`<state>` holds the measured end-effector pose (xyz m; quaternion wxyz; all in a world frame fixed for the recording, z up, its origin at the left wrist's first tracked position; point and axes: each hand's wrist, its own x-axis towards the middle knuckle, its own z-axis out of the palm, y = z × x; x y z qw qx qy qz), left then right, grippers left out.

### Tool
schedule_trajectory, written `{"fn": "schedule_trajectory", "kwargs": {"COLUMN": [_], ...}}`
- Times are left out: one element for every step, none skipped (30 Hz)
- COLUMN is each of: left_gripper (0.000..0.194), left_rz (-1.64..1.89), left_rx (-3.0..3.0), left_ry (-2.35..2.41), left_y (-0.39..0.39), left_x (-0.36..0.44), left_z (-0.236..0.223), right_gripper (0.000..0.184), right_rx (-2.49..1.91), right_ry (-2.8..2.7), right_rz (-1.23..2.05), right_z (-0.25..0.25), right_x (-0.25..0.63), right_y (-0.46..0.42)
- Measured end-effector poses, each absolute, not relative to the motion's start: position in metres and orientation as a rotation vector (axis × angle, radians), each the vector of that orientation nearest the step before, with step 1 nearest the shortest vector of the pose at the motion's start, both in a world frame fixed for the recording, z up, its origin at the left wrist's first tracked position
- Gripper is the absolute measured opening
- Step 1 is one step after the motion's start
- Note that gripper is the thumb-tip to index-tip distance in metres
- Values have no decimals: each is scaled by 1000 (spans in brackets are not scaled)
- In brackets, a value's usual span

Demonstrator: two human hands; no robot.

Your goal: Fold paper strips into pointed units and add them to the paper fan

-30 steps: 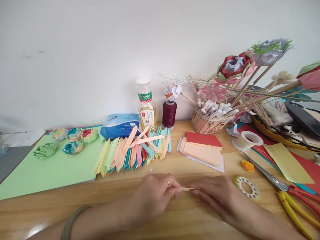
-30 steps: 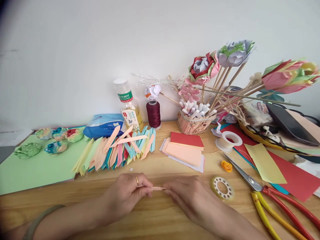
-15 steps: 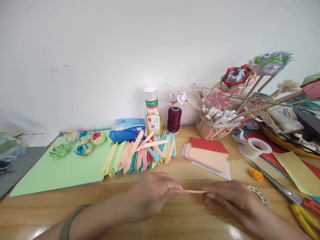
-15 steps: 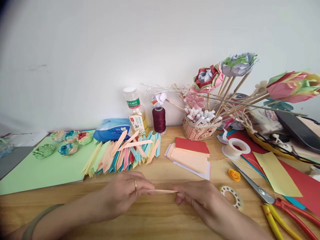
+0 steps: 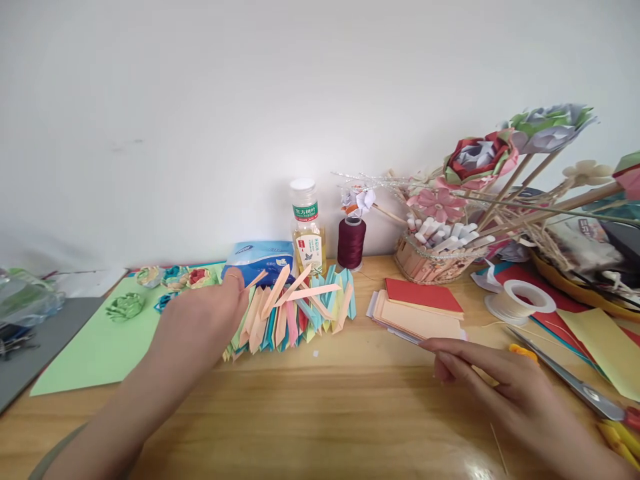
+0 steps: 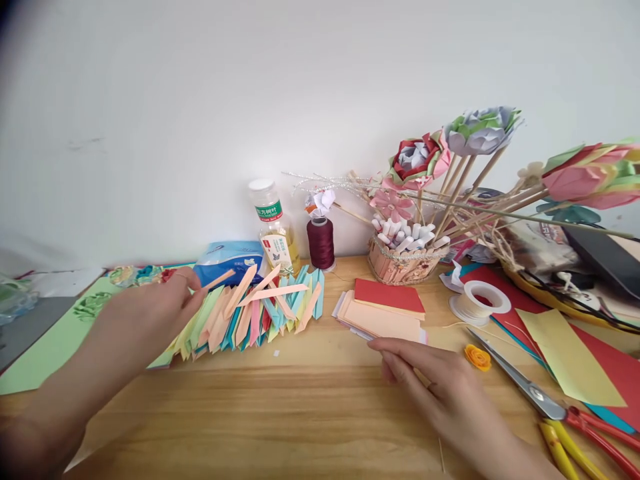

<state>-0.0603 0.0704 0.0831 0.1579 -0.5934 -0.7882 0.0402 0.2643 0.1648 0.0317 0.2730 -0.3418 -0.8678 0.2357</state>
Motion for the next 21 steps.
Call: {"fn": "schedule_trajectory", "kwargs": {"left_gripper": [26, 26, 26, 26, 28, 30, 32, 33, 34, 35, 35, 35, 34, 35, 36, 37, 38, 40, 41, 40, 39], "left_rz": [206, 257, 283, 295, 290, 263, 207, 127, 27, -81, -158, -198, -163, -116, -65, -24, 22, 44, 50, 39, 16], "left_rx": [-1769, -1838, -1896, -1919, -1898, -1861, -1840, -1859, -1928, -2040, -2166, -2262, -2302, -2288, -2279, -2300, -2326, -2338, -2345, -2333, -2308], "left_ry": [-2270, -2278, -2279, -2282, -2281, -2261, -2209, -2123, -2003, -1840, -1689, -1550, -1496, -1511, -1543, -1554, -1561, -1575, -1583, -1595, -1609], "left_y": [71, 72, 73, 73, 74, 75, 77, 80, 83, 88, 93, 97, 102, 105, 107, 108, 108, 108, 106, 105, 104], "left_x": [-63, -65, -67, -68, -69, -70, -70, -69, -68, -66, -62, -59, -54, -50, -47, -44, -43, -42, -42, -43, -44], "left_z": [81, 79, 77, 77, 77, 77, 77, 77, 76, 74, 70, 65, 59, 53, 47, 42, 37, 33, 30, 28, 27], "right_gripper": [39, 39, 39, 38, 38, 38, 37, 36, 35, 32, 30, 27, 25, 23, 22, 21, 21, 21, 21, 21, 22], "right_rx": [-913, -907, -905, -910, -919, -929, -938, -939, -930, -912, -889, -863, -841, -820, -801, -783, -775, -777, -794, -825, -864], "right_ry": [-2349, -2356, -2358, -2354, -2346, -2339, -2331, -2322, -2311, -2302, -2293, -2286, -2282, -2285, -2294, -2302, -2306, -2305, -2294, -2274, -2250], "right_rz": [632, 628, 621, 612, 602, 592, 582, 569, 553, 535, 515, 496, 478, 464, 453, 441, 424, 401, 365, 317, 250], "right_z": [32, 32, 31, 31, 31, 30, 30, 29, 29, 28, 28, 28, 28, 28, 28, 28, 28, 28, 28, 27, 25], "right_x": [265, 265, 266, 267, 268, 269, 270, 270, 271, 271, 271, 271, 271, 271, 271, 271, 272, 273, 275, 276, 278], "right_y": [165, 165, 165, 165, 166, 166, 167, 167, 168, 168, 169, 169, 169, 169, 169, 168, 169, 169, 170, 171, 173]}}
